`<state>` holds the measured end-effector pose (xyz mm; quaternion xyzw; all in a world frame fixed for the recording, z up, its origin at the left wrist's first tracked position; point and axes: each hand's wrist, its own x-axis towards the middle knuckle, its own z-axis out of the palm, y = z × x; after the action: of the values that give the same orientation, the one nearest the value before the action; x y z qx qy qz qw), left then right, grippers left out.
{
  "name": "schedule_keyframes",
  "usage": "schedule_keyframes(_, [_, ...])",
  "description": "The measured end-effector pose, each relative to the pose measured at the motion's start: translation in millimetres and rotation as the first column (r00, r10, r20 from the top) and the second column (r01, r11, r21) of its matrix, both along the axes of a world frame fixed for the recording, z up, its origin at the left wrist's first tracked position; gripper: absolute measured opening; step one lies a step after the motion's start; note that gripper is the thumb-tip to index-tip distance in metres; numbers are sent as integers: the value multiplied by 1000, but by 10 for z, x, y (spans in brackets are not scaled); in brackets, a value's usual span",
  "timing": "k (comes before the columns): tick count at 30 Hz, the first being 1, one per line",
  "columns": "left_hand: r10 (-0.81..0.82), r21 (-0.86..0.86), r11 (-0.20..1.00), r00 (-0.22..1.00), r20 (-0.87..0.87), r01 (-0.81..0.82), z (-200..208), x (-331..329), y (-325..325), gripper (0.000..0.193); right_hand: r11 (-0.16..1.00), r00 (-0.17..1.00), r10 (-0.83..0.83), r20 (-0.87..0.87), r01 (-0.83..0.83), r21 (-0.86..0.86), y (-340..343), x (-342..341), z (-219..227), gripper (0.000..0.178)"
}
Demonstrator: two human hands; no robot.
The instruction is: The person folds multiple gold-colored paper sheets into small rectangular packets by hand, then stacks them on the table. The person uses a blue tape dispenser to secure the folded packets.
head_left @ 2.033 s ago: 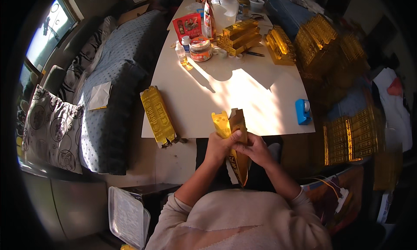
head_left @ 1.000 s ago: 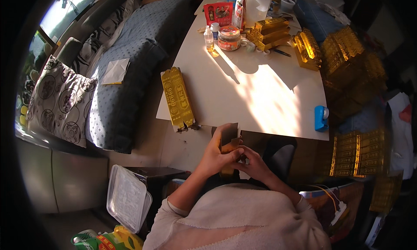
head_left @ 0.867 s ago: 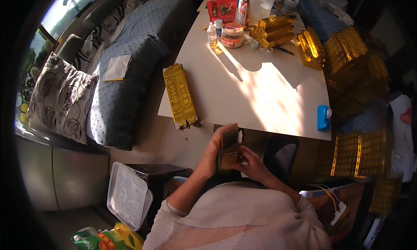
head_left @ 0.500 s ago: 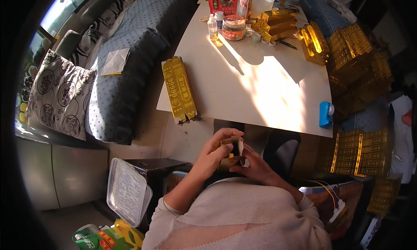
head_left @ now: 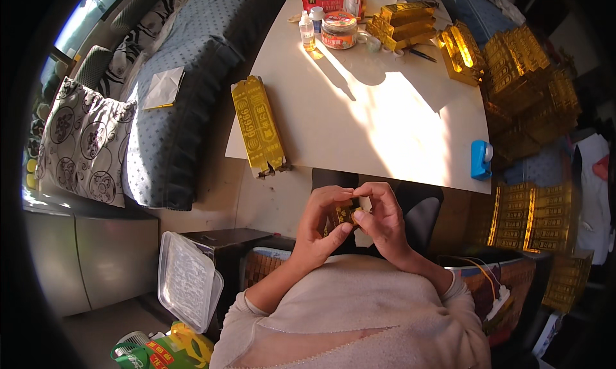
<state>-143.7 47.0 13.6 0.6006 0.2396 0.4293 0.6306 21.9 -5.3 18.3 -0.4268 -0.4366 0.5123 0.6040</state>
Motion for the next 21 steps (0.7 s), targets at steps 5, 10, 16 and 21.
schedule_keyframes(5, [33,-35,999,999,31,-32,-37,34,-17,32,999,998,27,51,-29,38,16,10,-12,18])
schedule_keyframes(10, [54,-114,992,998,34,-49,-14,60,-43,29,1000,993,12,120,-9,-30,36,39,70,12])
schedule_keyframes(16, [95,73,993,995,-34,-92,-51,111,-49,31,998,983,19,181,-7,-64,51,83,103,9])
schedule_keyframes(21, [122,-21,992,992,-4,-122,-101,110,-51,30,966,950,63,-307,-136,-220,63,130,149,14])
